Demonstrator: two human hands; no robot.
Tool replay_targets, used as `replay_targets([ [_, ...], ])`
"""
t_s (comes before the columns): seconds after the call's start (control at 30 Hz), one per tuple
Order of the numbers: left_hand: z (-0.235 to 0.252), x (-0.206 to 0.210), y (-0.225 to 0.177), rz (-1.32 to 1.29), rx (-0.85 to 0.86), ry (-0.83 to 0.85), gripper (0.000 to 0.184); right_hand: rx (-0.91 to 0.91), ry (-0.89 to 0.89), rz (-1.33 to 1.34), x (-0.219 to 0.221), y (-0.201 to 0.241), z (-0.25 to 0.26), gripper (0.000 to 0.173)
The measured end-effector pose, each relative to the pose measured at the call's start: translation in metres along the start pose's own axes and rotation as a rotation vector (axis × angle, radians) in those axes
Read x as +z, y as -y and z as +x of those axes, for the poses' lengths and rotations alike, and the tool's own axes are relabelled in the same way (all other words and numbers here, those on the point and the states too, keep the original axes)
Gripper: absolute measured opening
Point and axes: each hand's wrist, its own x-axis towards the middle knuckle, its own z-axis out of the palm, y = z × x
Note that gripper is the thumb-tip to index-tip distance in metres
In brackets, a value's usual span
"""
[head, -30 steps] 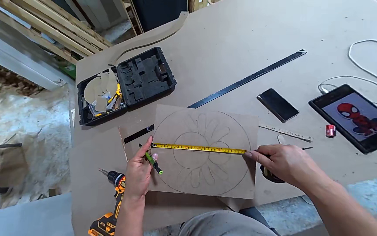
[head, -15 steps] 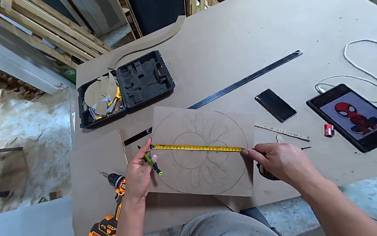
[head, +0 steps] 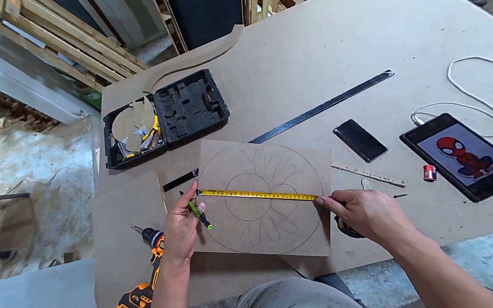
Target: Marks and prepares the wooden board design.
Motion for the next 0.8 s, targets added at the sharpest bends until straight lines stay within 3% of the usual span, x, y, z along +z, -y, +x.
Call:
replay_targets([
  [0.8, -0.0031, 0.0023, -0.0010, -0.023, -0.002, -0.013, 0.052, 0.150, 0.071, -0.021, -0.0048, -0.0029, -0.0044, 0.078],
])
